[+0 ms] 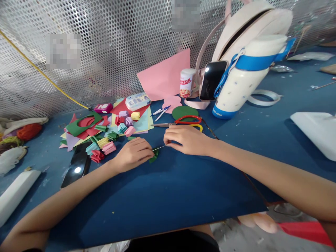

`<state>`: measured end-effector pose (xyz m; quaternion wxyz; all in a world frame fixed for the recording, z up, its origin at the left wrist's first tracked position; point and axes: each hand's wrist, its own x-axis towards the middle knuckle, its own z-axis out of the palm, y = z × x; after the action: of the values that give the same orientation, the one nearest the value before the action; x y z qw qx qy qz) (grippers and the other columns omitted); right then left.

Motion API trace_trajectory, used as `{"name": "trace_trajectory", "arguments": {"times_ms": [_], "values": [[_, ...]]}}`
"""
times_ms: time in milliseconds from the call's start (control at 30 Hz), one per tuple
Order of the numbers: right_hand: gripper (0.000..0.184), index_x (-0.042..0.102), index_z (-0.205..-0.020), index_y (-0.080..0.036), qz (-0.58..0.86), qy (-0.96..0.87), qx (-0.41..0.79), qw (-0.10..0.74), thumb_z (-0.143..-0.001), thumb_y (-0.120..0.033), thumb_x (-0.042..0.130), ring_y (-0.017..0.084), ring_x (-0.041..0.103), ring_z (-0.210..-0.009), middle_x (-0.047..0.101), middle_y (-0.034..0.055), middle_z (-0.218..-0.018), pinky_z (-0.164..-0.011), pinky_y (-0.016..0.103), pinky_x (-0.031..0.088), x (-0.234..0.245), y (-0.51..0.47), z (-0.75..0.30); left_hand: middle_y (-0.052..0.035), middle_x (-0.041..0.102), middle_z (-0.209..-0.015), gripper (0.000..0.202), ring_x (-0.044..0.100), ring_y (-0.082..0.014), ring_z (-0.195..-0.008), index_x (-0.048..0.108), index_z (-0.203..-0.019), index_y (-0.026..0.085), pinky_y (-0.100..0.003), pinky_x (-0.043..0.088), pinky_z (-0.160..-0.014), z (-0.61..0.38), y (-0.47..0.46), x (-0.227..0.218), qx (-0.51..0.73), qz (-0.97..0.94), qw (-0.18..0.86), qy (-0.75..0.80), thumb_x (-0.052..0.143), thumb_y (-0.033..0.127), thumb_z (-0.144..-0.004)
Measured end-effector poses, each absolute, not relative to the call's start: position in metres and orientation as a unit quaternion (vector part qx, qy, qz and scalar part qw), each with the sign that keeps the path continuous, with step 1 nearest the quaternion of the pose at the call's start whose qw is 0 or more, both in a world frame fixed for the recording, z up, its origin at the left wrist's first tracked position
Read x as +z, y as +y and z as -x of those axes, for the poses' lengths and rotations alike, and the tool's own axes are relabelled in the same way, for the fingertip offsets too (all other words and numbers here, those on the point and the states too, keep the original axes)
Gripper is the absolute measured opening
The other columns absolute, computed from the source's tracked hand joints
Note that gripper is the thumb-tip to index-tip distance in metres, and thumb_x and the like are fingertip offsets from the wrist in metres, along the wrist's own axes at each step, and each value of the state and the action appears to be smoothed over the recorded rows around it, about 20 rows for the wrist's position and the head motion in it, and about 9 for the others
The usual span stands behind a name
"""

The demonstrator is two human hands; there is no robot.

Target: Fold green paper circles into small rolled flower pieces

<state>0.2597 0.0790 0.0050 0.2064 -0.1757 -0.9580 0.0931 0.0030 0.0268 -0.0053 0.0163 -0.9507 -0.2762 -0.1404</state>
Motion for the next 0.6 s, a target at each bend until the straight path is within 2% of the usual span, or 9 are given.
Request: {"name": "trace_trajectory", "arguments": {"times_ms": [200, 400, 600], "values": [[0.028, 0.062, -0.087, -0.021, 0.183, -0.955, 0.099, 0.21, -0.103, -0.029, 0.041, 0.019, 0.059, -0.084, 0.067, 0.004, -0.085, -0.08, 0.034, 0.047, 0.0059, 0.0796, -0.261, -0.0044, 0.067, -0.084, 0.032, 0.056, -0.0169, -0.076, 0.065, -0.086, 0.018, -0.03, 0.043, -0.07, -0.0065, 0.0188, -0.0163, -0.193, 0.938, 0.061, -0.281, 0.039, 0.022, -0.105], [0.027, 0.061, -0.088, -0.021, 0.178, -0.957, 0.095, 0.209, -0.104, -0.029, 0.041, 0.019, 0.06, -0.085, 0.067, 0.0042, -0.086, -0.08, 0.034, 0.047, 0.0048, 0.0802, -0.2614, -0.0032, 0.068, -0.082, 0.027, 0.059, -0.0155, -0.077, 0.066, -0.09, 0.018, -0.03, 0.045, -0.074, -0.0045, 0.0176, -0.0132, -0.194, 0.94, 0.136, -0.246, 0.042, 0.017, -0.104], [0.025, 0.062, -0.088, -0.02, 0.17, -0.957, 0.079, 0.219, -0.104, -0.027, 0.043, 0.018, 0.06, -0.085, 0.067, 0.0034, -0.086, -0.08, 0.033, 0.047, 0.0024, 0.0813, -0.2619, -0.0002, 0.066, -0.075, 0.027, 0.058, -0.0134, -0.072, 0.064, -0.079, 0.017, -0.029, 0.045, -0.073, -0.0074, 0.0169, -0.0131, -0.198, 0.93, 0.215, -0.223, 0.049, 0.014, -0.101]]}}
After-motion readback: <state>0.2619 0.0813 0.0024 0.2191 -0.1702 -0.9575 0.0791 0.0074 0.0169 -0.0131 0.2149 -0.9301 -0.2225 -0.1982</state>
